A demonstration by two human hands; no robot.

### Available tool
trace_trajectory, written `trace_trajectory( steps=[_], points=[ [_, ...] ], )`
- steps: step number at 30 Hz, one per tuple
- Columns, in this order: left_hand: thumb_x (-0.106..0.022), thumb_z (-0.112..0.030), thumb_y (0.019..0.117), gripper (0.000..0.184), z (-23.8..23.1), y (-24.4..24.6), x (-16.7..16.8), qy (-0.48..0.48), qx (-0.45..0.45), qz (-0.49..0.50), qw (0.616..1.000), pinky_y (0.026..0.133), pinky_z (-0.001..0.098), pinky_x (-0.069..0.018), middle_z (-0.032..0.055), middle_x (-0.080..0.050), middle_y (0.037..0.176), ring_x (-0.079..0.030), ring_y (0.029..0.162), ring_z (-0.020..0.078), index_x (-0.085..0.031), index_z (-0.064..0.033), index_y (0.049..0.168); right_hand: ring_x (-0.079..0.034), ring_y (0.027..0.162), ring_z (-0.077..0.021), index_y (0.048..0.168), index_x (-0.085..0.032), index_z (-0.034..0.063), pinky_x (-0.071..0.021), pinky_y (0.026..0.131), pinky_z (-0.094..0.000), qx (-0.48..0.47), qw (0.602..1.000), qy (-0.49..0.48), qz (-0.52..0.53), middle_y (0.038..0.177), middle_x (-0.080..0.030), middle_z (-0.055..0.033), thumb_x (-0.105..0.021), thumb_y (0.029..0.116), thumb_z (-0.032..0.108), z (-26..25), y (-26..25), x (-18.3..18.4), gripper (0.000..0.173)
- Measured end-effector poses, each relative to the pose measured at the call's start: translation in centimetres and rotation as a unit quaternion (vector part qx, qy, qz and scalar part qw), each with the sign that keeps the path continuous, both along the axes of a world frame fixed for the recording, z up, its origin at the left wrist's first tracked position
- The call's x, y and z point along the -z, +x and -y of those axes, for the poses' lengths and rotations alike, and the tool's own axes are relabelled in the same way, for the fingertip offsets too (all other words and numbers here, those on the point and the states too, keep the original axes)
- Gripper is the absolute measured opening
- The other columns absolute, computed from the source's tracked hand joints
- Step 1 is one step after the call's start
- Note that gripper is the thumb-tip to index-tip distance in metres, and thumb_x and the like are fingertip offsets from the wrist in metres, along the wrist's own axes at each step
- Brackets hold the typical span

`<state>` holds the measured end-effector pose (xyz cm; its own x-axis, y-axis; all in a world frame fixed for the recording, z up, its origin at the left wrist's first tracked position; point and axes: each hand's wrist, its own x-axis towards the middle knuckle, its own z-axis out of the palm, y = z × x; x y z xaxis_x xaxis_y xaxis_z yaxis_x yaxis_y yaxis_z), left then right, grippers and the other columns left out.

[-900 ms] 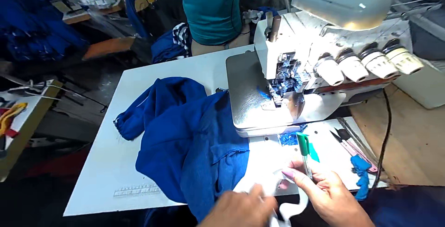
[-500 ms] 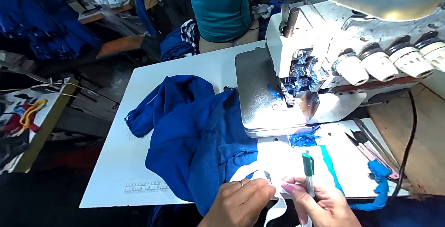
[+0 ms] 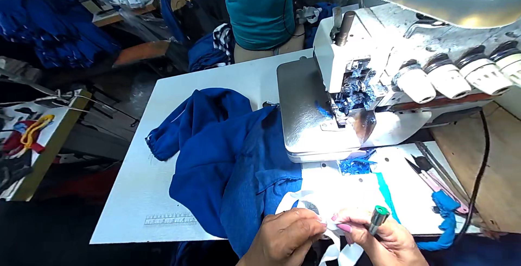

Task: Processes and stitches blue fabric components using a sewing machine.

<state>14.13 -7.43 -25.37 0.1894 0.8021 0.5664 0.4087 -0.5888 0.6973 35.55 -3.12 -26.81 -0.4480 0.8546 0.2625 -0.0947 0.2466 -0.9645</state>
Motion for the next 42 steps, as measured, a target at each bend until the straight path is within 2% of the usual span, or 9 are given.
trace_trajectory(
  steps=[3, 6, 18, 23, 28, 36, 38, 41, 42],
  points=[
    [-0.068, -0.009, 0.0979, 0.008, 0.1, 0.2, -0.2, -0.003, -0.003, 0.017, 1.000, 0.088, 0.0184, -0.0572, 0.0098, -0.070, 0.102, -0.069, 0.098, 0.0088, -0.070, -0.0014, 0.098, -0.067, 0.093, 0.0045, 0.109, -0.070, 0.0117, -0.0551, 0.085, -0.0133, 0.017, 0.998, 0.056, 0.023, 0.102, -0.073, 0.0041, -0.060, 0.1026, 0.014, 0.1, 0.0, 0.1, 0.013],
    [-0.069, -0.009, 0.0965, 0.007, 0.1, 0.5, 0.1, -0.008, -0.029, 0.038, 0.999, 0.083, 0.0168, -0.0574, 0.0077, -0.071, 0.097, -0.069, 0.093, 0.0069, -0.071, -0.0022, 0.097, -0.067, 0.096, 0.0038, 0.108, -0.071, 0.0124, -0.0553, 0.087, -0.0144, 0.014, 0.999, 0.049, 0.019, 0.103, -0.073, 0.0045, -0.060, 0.1028, 0.015, 0.4, -0.2, 0.0, 0.013],
    [-0.072, -0.007, 0.0940, 0.005, 0.2, 0.9, 1.4, -0.010, -0.031, 0.139, 0.990, 0.089, 0.0202, -0.0588, 0.0049, -0.074, 0.100, -0.071, 0.099, 0.0078, -0.072, -0.0029, 0.096, -0.068, 0.094, 0.0043, 0.106, -0.075, 0.0099, -0.0554, 0.086, -0.0148, -0.002, 1.000, -0.016, -0.002, 0.102, -0.076, 0.0054, -0.063, 0.1003, 0.011, 0.8, -0.2, -0.7, 0.013],
    [-0.073, -0.006, 0.0926, 0.004, 0.4, 1.1, 1.6, -0.017, -0.044, 0.139, 0.989, 0.084, 0.0180, -0.0586, 0.0049, -0.071, 0.097, -0.070, 0.094, 0.0065, -0.072, -0.0042, 0.096, -0.068, 0.094, 0.0033, 0.104, -0.075, 0.0065, -0.0562, 0.085, -0.0144, 0.028, 0.999, 0.011, 0.015, 0.100, -0.076, 0.0016, -0.067, 0.0986, 0.012, 1.1, -0.4, -0.7, 0.011],
    [-0.075, -0.006, 0.0902, 0.005, 0.4, 1.3, 1.6, -0.034, -0.064, 0.138, 0.988, 0.079, 0.0164, -0.0584, 0.0040, -0.070, 0.091, -0.069, 0.087, 0.0049, -0.072, -0.0045, 0.094, -0.068, 0.097, 0.0005, 0.102, -0.073, 0.0015, -0.0554, 0.088, -0.0149, 0.008, 0.999, 0.036, 0.028, 0.101, -0.075, -0.0050, -0.065, 0.0987, 0.009, 0.8, -0.2, -0.5, 0.012],
    [-0.074, -0.007, 0.0919, 0.005, 0.4, 1.5, 1.6, -0.055, -0.060, 0.143, 0.986, 0.072, 0.0159, -0.0588, 0.0047, -0.068, 0.088, -0.068, 0.080, 0.0045, -0.072, -0.0033, 0.093, -0.067, 0.096, 0.0037, 0.104, -0.074, 0.0024, -0.0546, 0.087, -0.0131, -0.001, 0.999, 0.019, 0.027, 0.103, -0.076, -0.0017, -0.064, 0.1000, 0.010, 0.8, 0.0, -0.4, 0.014],
    [-0.073, -0.008, 0.0929, 0.008, 0.3, 1.6, 1.6, -0.060, -0.057, 0.141, 0.987, 0.072, 0.0161, -0.0590, 0.0050, -0.069, 0.089, -0.068, 0.080, 0.0042, -0.072, -0.0034, 0.098, -0.067, 0.095, 0.0047, 0.104, -0.074, 0.0027, -0.0545, 0.087, -0.0128, 0.002, 0.999, 0.013, 0.031, 0.102, -0.076, -0.0010, -0.064, 0.0995, 0.010, 0.9, 0.0, -0.5, 0.014],
    [-0.070, -0.010, 0.0958, 0.022, 0.3, 1.5, 1.3, -0.069, -0.045, 0.109, 0.991, 0.072, 0.0159, -0.0572, 0.0066, -0.066, 0.088, -0.065, 0.078, 0.0042, -0.073, -0.0055, 0.117, -0.067, 0.092, 0.0055, 0.102, -0.074, 0.0020, -0.0538, 0.085, -0.0120, 0.002, 0.999, 0.011, 0.040, 0.099, -0.076, -0.0008, -0.063, 0.0990, 0.009, 0.9, 0.1, -0.4, 0.013],
    [-0.068, -0.009, 0.0969, 0.020, 0.3, 1.3, 1.2, -0.069, -0.035, 0.095, 0.992, 0.072, 0.0148, -0.0552, 0.0068, -0.063, 0.087, -0.063, 0.078, 0.0042, -0.074, -0.0057, 0.115, -0.067, 0.092, 0.0057, 0.101, -0.074, 0.0024, -0.0536, 0.085, -0.0118, -0.002, 0.999, 0.011, 0.038, 0.098, -0.076, -0.0004, -0.063, 0.0994, 0.010, 0.8, 0.2, -0.4, 0.013]
  ],
)
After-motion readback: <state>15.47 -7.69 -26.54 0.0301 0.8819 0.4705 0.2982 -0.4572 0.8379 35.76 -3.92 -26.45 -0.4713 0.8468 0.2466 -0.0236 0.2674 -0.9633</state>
